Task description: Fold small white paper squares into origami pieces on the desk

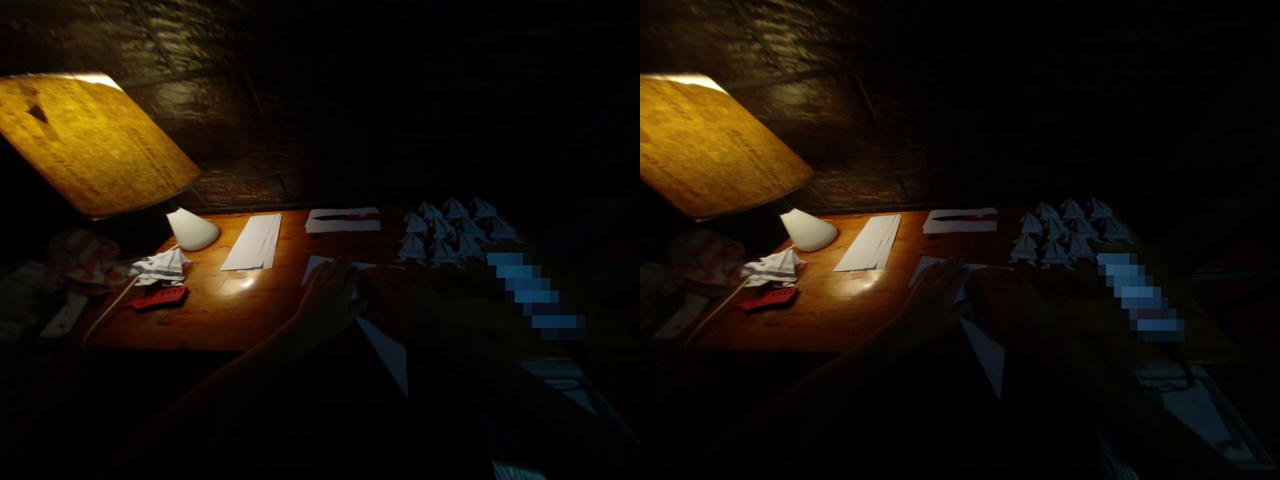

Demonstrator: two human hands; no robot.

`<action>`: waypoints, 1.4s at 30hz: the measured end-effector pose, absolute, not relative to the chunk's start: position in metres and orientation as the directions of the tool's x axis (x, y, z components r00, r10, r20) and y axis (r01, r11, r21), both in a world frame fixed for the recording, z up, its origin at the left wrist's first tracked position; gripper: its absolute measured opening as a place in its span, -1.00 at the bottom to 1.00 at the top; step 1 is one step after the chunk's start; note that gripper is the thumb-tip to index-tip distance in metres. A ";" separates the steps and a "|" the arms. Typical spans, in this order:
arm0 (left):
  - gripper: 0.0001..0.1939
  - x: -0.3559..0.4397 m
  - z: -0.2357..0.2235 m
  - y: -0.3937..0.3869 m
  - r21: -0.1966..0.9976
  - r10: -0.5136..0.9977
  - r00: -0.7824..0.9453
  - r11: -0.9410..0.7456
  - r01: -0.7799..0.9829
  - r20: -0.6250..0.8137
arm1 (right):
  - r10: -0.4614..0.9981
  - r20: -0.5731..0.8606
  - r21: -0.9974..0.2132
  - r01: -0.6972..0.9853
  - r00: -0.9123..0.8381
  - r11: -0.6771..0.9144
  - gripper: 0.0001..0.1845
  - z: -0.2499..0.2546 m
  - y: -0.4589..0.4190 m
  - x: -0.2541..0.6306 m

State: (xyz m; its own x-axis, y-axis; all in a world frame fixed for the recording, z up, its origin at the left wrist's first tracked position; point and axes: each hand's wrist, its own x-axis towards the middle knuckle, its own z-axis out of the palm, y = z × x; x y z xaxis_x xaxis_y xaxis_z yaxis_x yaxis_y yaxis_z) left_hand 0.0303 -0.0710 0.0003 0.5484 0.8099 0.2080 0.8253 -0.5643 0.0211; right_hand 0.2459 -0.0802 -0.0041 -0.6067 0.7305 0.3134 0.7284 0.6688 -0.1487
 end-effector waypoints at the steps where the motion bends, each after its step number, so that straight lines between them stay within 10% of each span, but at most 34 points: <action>1: -0.44 0.030 0.000 -0.071 0.025 0.813 0.546 -0.562 0.827 0.205 | 0.734 0.315 -0.155 0.730 -0.601 0.665 -0.33 -0.004 -0.080 0.245; 15: -0.18 0.030 0.001 -0.065 0.112 0.802 0.579 -0.595 0.796 0.147 | 0.726 0.223 -0.203 0.698 -0.650 0.687 0.05 -0.005 -0.068 0.220; 21: -0.42 0.034 0.001 -0.069 0.049 0.828 0.538 -0.551 0.833 0.160 | 0.764 0.249 -0.223 0.733 -0.595 0.643 0.02 -0.010 -0.072 0.240; 42: -0.15 0.018 -0.001 -0.066 -0.096 0.882 0.376 -0.364 0.926 0.284 | 0.810 0.349 -0.180 0.815 -0.471 0.551 -0.02 -0.015 -0.082 0.271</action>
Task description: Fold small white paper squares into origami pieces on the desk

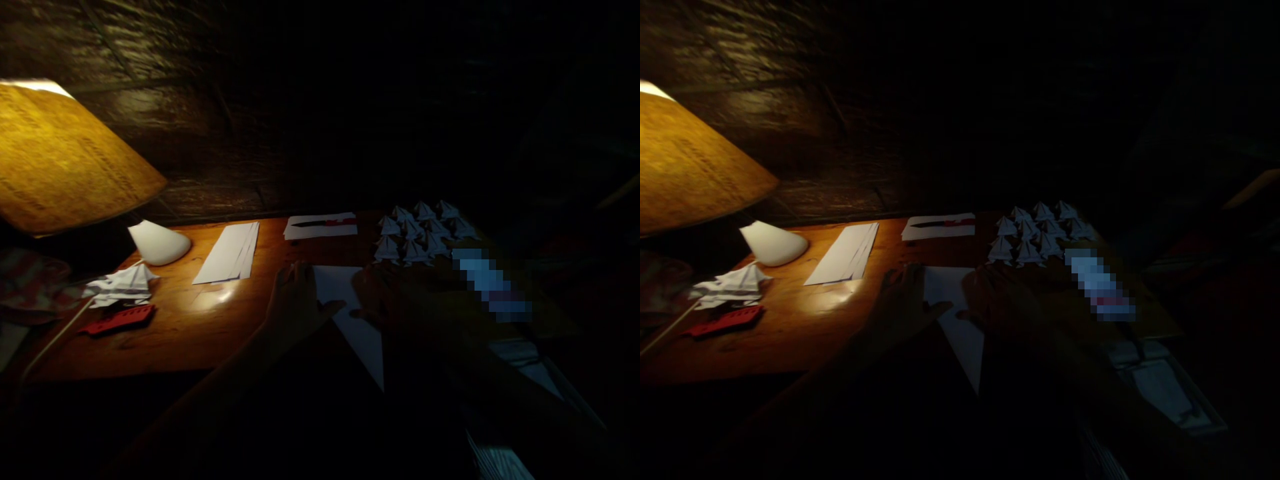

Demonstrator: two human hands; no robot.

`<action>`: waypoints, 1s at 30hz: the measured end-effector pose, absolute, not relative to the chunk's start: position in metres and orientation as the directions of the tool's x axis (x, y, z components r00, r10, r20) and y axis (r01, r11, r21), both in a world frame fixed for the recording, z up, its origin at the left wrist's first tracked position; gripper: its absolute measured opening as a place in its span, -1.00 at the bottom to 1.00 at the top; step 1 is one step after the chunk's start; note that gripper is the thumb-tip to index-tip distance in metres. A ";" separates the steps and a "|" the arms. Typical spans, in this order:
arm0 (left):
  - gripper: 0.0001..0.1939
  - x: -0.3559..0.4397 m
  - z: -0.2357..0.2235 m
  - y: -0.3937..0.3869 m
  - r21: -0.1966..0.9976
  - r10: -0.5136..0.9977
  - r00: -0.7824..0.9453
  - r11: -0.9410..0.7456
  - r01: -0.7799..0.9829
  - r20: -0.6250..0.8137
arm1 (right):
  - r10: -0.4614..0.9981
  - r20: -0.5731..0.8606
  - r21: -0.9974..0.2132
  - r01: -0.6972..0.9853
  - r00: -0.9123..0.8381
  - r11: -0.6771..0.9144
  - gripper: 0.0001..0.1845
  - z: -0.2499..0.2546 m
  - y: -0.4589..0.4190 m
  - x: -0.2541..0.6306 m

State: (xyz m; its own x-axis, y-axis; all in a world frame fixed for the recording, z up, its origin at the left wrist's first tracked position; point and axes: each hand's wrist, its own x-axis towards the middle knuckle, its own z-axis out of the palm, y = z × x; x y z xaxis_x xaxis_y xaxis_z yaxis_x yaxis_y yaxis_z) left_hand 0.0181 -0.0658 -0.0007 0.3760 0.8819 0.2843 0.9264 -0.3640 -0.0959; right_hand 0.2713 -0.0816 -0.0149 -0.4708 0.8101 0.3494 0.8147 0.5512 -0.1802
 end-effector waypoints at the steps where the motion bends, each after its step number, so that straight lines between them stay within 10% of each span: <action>1: -0.13 0.017 -0.001 -0.065 -0.109 0.884 0.373 -0.357 0.928 0.282 | 0.813 0.348 -0.186 0.816 -0.466 0.547 -0.02 -0.015 -0.082 0.271; 17: -0.05 -0.047 -0.002 -0.062 -0.046 0.896 0.329 -0.331 0.942 0.298 | 0.783 0.284 -0.177 0.772 -0.554 0.611 0.03 -0.005 -0.067 0.212; 30: -0.37 -0.051 -0.016 -0.030 0.114 0.753 0.610 -0.648 0.753 0.248 | 0.881 0.225 -0.130 0.884 -0.416 0.450 -0.65 0.036 0.051 0.197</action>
